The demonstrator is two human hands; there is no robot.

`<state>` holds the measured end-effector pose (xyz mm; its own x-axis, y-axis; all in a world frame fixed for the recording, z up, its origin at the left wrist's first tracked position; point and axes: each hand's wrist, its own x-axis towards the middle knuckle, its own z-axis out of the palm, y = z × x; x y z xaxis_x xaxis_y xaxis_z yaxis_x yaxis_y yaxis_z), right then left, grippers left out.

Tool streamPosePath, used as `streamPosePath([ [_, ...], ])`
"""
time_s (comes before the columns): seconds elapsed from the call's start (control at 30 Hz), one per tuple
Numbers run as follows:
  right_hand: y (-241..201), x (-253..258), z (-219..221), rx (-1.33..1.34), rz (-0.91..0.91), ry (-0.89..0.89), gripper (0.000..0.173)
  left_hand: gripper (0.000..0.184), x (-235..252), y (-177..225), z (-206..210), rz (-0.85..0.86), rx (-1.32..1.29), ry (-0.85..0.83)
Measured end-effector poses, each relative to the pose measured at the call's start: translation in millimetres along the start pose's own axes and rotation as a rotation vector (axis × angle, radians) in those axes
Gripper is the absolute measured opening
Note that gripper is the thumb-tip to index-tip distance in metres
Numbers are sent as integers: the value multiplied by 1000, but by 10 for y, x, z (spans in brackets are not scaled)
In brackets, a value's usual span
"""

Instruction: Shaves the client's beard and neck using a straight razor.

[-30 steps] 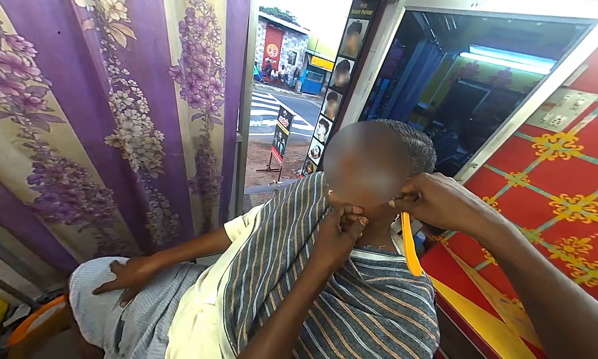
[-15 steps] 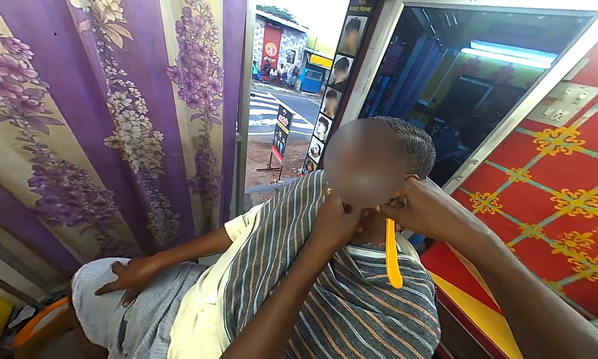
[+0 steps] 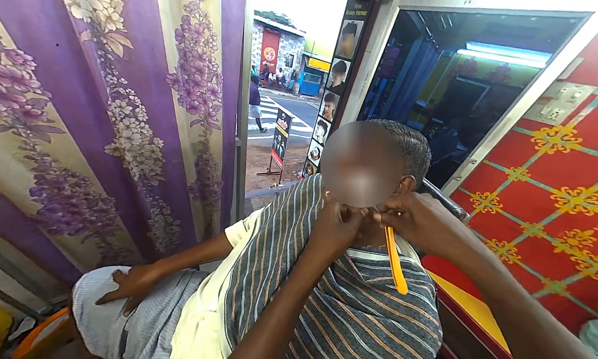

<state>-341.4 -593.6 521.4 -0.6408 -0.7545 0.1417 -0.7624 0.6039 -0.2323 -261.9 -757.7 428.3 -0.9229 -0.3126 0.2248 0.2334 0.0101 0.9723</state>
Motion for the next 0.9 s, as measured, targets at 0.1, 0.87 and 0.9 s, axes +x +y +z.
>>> streamPosePath([
  [0.1,27,15,119,-110,98,-111,18,24,-13,-50,17,-19,45,-38],
  [0.87,252,-17,149,-168,106,-184,26,29,-32,-283,102,-6,27,-24],
  [0.9,255,-13,134,-165,112,-168,25,29,-30,-284,101,-2,26,-23],
])
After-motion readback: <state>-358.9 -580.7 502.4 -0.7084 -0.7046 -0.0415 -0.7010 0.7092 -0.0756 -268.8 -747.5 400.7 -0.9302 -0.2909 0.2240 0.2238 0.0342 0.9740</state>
